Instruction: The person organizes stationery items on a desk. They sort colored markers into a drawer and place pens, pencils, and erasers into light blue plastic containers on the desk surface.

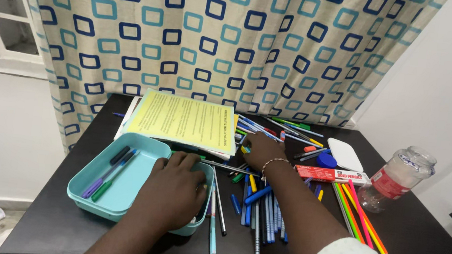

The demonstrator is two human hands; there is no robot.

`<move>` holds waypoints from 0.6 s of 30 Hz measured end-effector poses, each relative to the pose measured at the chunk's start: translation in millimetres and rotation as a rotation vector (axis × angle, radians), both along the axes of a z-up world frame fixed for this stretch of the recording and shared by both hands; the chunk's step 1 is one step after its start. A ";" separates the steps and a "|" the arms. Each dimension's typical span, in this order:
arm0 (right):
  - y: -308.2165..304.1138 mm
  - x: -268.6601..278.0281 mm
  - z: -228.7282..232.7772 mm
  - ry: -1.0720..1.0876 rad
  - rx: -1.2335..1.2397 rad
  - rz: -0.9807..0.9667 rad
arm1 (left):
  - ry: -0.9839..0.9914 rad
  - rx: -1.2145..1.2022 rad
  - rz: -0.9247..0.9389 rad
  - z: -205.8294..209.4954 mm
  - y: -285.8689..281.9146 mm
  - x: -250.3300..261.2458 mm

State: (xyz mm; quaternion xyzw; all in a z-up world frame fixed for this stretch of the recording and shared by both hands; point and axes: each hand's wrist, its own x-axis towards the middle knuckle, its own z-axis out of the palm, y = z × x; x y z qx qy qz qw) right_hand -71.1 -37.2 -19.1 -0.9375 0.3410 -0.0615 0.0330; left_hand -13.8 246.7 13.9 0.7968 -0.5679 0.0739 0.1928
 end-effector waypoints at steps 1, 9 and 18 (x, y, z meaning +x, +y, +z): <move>-2.3 1.3 -1.5 0.009 0.001 -0.001 | 0.001 0.011 0.008 0.3 0.3 -0.7; -19.0 -1.6 -5.0 -0.029 -0.045 0.157 | 0.007 0.139 0.043 4.6 -1.9 -0.8; -26.0 6.4 -17.1 -0.016 -0.058 0.086 | 0.004 0.157 0.050 4.5 0.1 -1.9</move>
